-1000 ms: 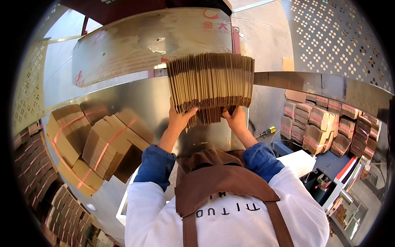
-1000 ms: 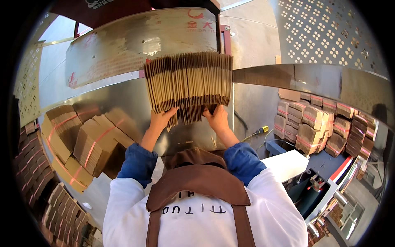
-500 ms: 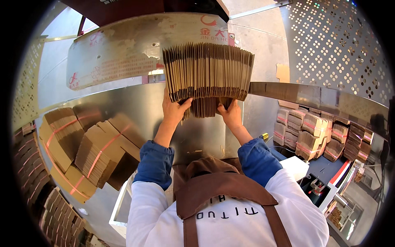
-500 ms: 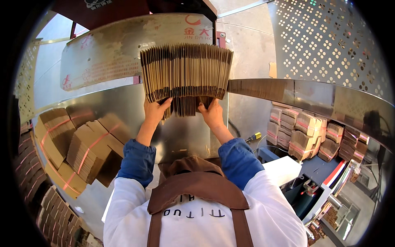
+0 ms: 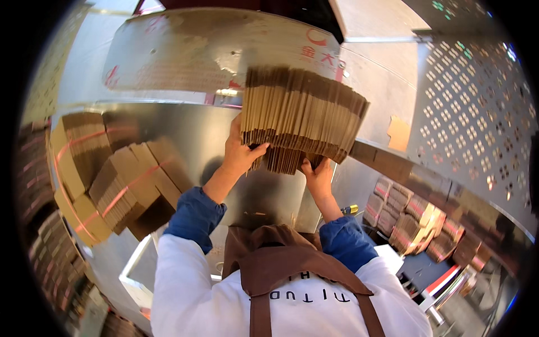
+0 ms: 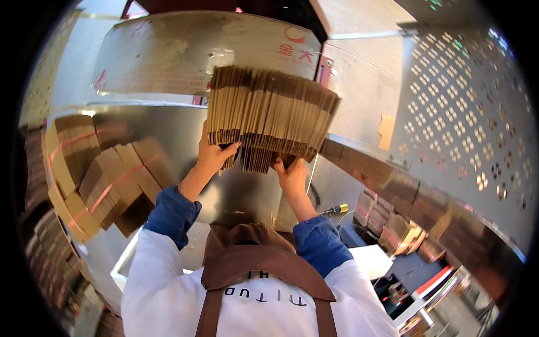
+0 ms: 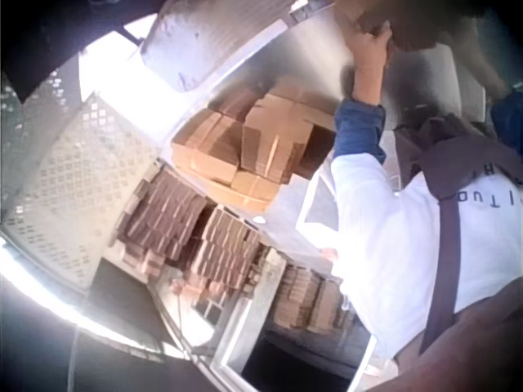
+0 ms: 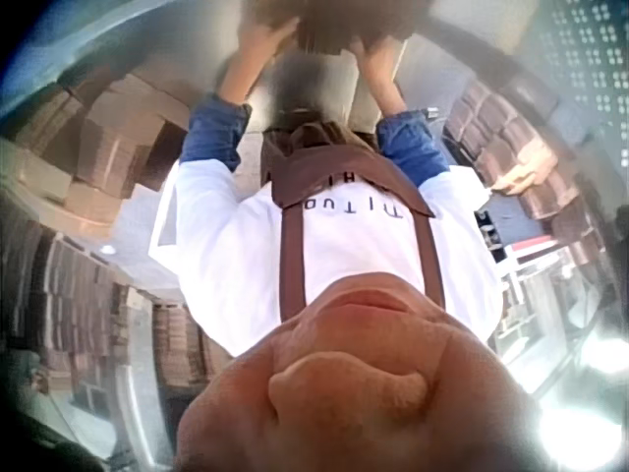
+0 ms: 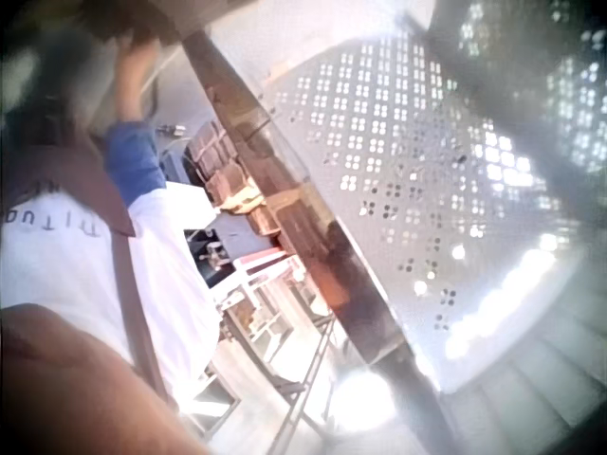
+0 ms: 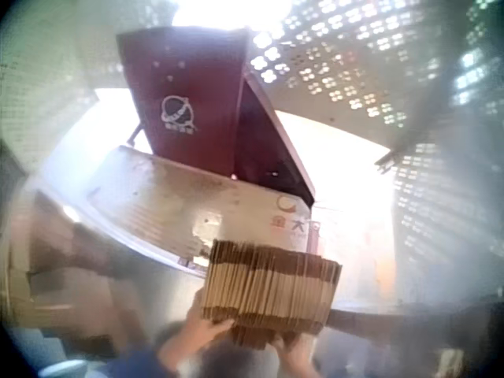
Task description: The person sorts flat cardboard pieces on a table and floor, then stacks them into bundles. They use a strapping machine to wrap the stacks with pink plastic bands and place the finished bundles on a metal surface. The person also sits on the floor to manually organize and bundle smaller cardboard pieces.
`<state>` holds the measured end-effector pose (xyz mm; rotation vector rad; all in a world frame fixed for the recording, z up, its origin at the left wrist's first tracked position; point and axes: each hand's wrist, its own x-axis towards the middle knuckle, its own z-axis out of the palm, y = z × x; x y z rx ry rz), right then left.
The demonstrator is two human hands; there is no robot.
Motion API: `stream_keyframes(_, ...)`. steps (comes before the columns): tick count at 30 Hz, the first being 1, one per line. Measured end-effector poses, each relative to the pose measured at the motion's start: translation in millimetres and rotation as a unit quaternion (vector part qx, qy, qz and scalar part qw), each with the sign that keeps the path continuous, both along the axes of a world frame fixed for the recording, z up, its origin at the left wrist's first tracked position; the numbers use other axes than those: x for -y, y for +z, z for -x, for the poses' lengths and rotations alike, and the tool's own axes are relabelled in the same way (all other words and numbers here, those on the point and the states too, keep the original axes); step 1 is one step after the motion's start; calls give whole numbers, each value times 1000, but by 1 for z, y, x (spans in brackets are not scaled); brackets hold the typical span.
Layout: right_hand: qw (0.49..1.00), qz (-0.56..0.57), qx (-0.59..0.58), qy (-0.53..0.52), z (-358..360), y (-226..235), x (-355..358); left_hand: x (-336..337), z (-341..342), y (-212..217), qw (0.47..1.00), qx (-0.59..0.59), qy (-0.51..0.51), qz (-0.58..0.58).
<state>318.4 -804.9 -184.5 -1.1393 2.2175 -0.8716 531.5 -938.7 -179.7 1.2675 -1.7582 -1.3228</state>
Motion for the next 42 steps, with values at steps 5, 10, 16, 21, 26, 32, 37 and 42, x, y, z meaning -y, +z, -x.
stream_keyframes(5, 999, 51, 13, 12, -1, 7, 0, 5, 1, 1, 997, 28, -5, 75)
stream_keyframes(10, 1000, 9, 9, 25, 2, 9, -1, 5, 0, 1, 998, 23, -12, 50)
stream_keyframes(16, 999, 3, 26, 33, 7, 4, -4, 9, 4, 8, 999, -5, 4, 54)
stream_keyframes(21, 998, -21, 29, 43, 6, 12, 0, 13, 4, 5, 994, 43, -35, 92)
stream_keyframes(26, 998, -5, 6, 57, 6, 15, 1, 13, 0, -1, 988, 70, -49, 128)
stream_keyframes(32, 999, 13, -8, 43, 5, 14, 4, 16, 7, 10, 996, 21, -38, 83)
stream_keyframes(37, 996, 64, -30, 54, 8, -4, -1, 16, 9, 6, 995, 49, -28, 87)
stream_keyframes(42, 999, 22, -8, 46, 8, 0, -3, 15, 10, 6, 995, 48, -22, 90)
